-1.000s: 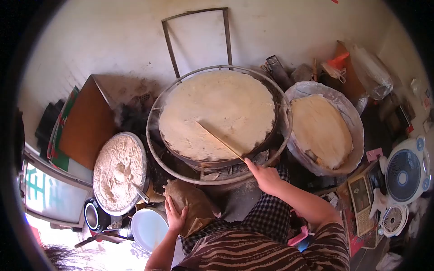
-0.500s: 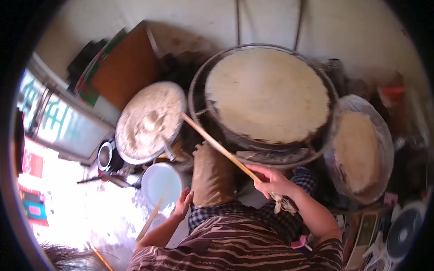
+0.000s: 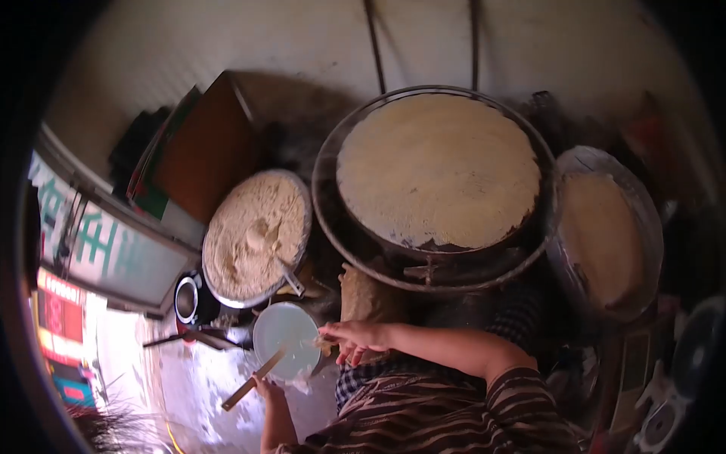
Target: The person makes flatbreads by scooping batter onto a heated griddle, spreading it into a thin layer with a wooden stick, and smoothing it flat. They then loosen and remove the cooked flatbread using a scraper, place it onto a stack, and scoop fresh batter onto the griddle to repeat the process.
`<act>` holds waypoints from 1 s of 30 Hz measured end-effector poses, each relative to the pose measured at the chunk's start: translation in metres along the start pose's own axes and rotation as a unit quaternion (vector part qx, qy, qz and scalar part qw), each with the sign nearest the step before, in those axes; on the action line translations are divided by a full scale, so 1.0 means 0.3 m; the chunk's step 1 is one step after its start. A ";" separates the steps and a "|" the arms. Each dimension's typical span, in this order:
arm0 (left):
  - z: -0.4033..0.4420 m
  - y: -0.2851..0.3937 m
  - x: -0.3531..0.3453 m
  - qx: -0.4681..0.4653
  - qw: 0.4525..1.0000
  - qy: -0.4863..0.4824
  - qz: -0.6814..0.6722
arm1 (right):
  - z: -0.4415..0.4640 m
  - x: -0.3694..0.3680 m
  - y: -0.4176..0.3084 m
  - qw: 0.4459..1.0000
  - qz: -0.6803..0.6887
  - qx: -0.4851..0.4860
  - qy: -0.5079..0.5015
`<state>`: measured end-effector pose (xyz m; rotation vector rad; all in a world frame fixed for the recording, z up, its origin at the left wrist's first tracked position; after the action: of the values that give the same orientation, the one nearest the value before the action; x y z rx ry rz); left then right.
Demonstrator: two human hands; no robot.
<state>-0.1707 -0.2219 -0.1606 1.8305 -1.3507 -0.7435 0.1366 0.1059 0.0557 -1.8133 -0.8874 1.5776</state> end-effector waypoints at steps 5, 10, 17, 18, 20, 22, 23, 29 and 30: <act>-0.523 0.358 -0.475 -0.365 0.834 -0.323 0.257 | -0.081 -0.183 -0.214 0.735 -0.562 0.372 0.072; -1.275 0.394 -0.737 -0.592 0.473 -0.518 0.397 | -0.268 -0.289 -0.475 0.239 -0.907 0.335 0.093; -1.598 0.137 -0.930 -0.744 0.196 -0.522 0.368 | -0.686 0.116 -0.281 0.752 -0.627 0.092 0.180; -1.592 0.114 -0.993 -0.733 0.210 -0.543 0.352 | -0.731 0.125 -0.242 0.777 -0.559 0.150 0.248; -1.530 0.000 -1.133 -0.730 0.242 -0.495 0.405 | -0.775 0.163 -0.160 0.735 -0.547 0.215 0.339; -1.559 -0.100 -1.235 -0.732 0.258 -0.454 0.439 | -0.814 0.186 -0.097 0.687 -0.560 0.192 0.423; -1.578 -0.169 -1.271 -0.714 0.256 -0.463 0.459 | -0.831 0.194 -0.071 0.662 -0.579 0.134 0.457; -1.868 -0.526 -1.336 -0.668 0.226 -0.540 0.459 | -1.049 0.153 -0.026 0.497 -0.642 -0.121 0.571; -1.928 -0.569 -1.332 -0.670 0.219 -0.555 0.442 | -1.092 0.129 -0.024 0.489 -0.633 -0.128 0.586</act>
<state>0.2689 0.3176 0.0371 -1.2216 -1.1118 -1.6465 0.4633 0.1422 0.0835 -1.1578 -1.1490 -0.7643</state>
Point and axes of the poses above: each hand's wrist, its own z-axis towards the middle knuckle, its own x-axis out of the back of the hand, y = z × x, the point moved 2 cm from there along z, towards the middle knuckle, and after that the axes turned 15 degrees about x, right-handed, at the moved point
